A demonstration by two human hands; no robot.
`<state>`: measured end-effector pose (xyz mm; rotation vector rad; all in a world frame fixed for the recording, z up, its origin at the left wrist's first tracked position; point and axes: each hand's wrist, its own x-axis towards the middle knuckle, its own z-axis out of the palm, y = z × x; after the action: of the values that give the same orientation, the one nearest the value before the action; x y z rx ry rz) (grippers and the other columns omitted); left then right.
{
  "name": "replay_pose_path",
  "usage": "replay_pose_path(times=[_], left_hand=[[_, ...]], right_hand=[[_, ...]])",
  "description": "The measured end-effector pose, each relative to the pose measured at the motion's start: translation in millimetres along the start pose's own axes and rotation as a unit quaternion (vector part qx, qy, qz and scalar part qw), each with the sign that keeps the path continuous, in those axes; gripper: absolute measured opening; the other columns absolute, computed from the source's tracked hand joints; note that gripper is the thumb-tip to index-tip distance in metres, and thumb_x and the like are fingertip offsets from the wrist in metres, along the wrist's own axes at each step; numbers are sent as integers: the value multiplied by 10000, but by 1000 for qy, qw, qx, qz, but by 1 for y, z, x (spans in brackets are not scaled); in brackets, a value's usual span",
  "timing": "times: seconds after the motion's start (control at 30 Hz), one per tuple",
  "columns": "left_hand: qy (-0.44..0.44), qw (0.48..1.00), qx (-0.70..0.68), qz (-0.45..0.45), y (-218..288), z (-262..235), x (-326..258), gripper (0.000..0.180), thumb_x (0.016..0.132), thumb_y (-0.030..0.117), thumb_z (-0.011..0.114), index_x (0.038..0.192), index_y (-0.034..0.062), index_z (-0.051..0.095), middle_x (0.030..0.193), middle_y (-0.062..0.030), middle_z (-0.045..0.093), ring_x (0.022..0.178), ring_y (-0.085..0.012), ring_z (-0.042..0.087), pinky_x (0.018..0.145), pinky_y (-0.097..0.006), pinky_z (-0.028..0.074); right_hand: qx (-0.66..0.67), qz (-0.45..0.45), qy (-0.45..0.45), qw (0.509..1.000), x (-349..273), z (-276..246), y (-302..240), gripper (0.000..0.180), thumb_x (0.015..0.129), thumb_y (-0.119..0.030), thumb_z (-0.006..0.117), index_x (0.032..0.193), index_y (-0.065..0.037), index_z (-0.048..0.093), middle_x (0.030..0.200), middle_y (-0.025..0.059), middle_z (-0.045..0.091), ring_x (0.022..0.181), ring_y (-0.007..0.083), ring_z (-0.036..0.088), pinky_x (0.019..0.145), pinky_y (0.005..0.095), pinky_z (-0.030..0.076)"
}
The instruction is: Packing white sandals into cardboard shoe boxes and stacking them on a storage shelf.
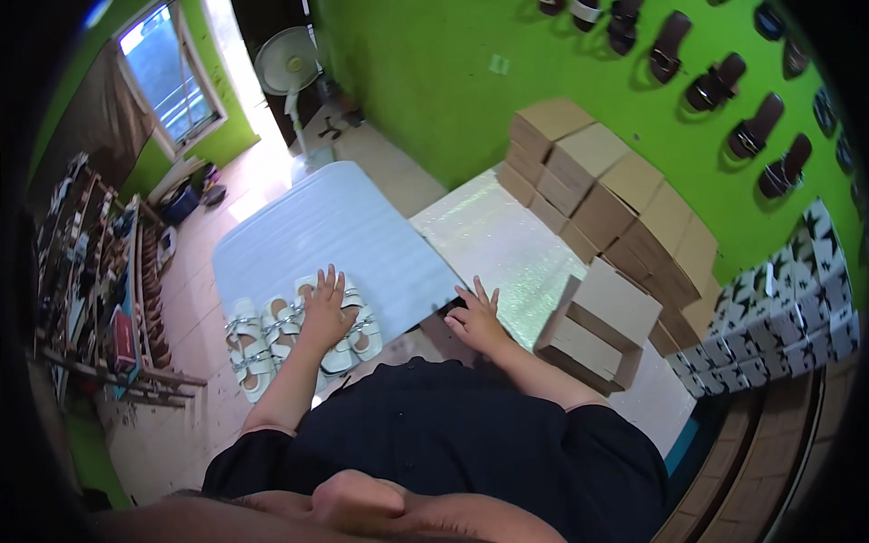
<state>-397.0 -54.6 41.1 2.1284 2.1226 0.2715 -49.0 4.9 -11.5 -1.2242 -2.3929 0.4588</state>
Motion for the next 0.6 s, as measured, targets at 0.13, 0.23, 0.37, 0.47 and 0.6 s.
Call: replay_pose_path(times=[0.13, 0.23, 0.37, 0.47, 0.6], left_hand=[[-1, 995, 22, -97, -38, -44, -16, 887, 840, 402, 702, 1547, 80, 273, 1646, -149, 116, 1518, -354, 100, 1172, -631, 78], [14, 986, 39, -162, -64, -62, -32, 881, 841, 413, 701, 1540, 72, 289, 1647, -147, 116, 1519, -352, 96, 1167, -637, 76], [34, 975, 46, -212, -87, -77, -59, 887, 831, 445, 703, 1527, 55, 313, 1646, -154, 113, 1520, -353, 79, 1156, -655, 80], [24, 974, 40, -222, -92, -76, -78, 899, 810, 455, 718, 1530, 92, 320, 1645, -159, 113, 1516, -377, 74, 1144, -676, 70], [-5, 976, 43, -212, -94, -67, -104, 893, 779, 467, 740, 1529, 183, 347, 1636, -173, 139, 1507, -411, 87, 1131, -699, 49]], right_hand=[[2, -75, -36, 997, 52, 38, -43, 203, 870, -351, 674, 924, -168, 743, 1463, 139, 463, 1475, 456, 154, 1058, 799, 81], [4, -125, -59, 990, 80, 64, -78, 212, 851, -353, 690, 945, -170, 742, 1466, 142, 451, 1474, 455, 152, 1056, 803, 77], [-15, -165, -139, 976, 110, 95, -113, 280, 855, -396, 689, 1028, -181, 739, 1501, 119, 422, 1485, 440, 133, 1067, 789, 84], [-18, -142, -194, 970, 135, 121, -131, 439, 856, -445, 678, 1213, -189, 677, 1537, 122, 372, 1495, 428, 101, 1080, 776, 87], [0, -42, -250, 967, 175, 148, -158, 898, 751, -620, 704, 1478, -175, 420, 1606, 167, 226, 1502, 431, 49, 1104, 750, 59]])
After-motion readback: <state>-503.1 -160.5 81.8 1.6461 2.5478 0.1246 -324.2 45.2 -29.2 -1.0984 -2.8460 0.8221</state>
